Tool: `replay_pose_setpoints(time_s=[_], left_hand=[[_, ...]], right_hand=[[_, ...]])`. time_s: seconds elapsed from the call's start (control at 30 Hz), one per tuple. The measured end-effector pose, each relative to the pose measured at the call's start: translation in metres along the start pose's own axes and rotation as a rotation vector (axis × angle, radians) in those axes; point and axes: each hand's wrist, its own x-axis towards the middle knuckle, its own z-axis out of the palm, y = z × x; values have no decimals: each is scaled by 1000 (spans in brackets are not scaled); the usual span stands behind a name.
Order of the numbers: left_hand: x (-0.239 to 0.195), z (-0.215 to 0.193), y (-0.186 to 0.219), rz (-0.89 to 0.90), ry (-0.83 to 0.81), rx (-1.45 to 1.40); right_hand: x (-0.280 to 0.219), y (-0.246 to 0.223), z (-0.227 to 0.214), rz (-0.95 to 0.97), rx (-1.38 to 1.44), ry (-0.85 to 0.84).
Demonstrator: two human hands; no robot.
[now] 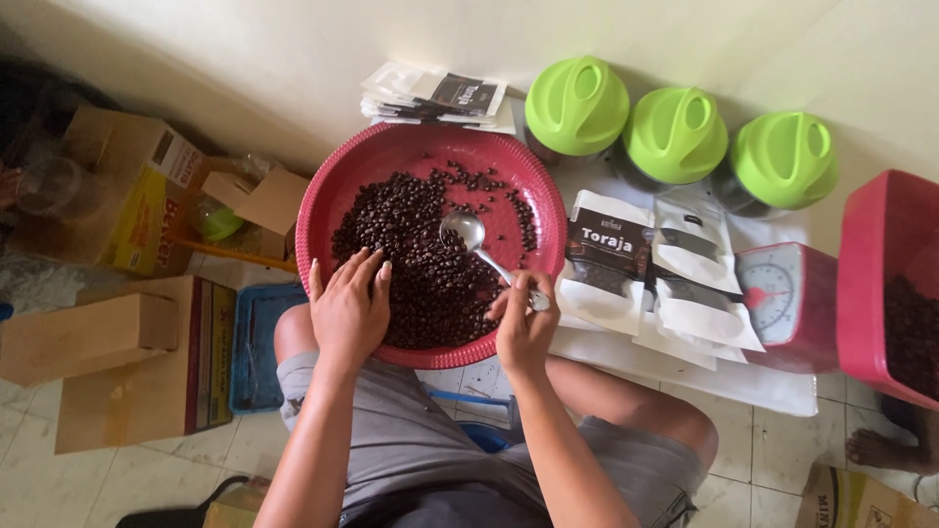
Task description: Transferring roasted coffee beans from a bowl into small bags using a spoon for packaging.
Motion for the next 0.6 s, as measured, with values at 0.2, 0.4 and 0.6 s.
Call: replay_pose_setpoints(time_s=[0.2,0.4,0.6], left_hand=[[6,-9,20,-55,-100,-146],[12,-8,62,30,-183,-290],[13,-5,82,92,-227,-452]], right_hand=[[-2,-49,-39,60,-11,55],[9,-118,-96,44,-34,309],[17,-127,-193,-264,158,673]])
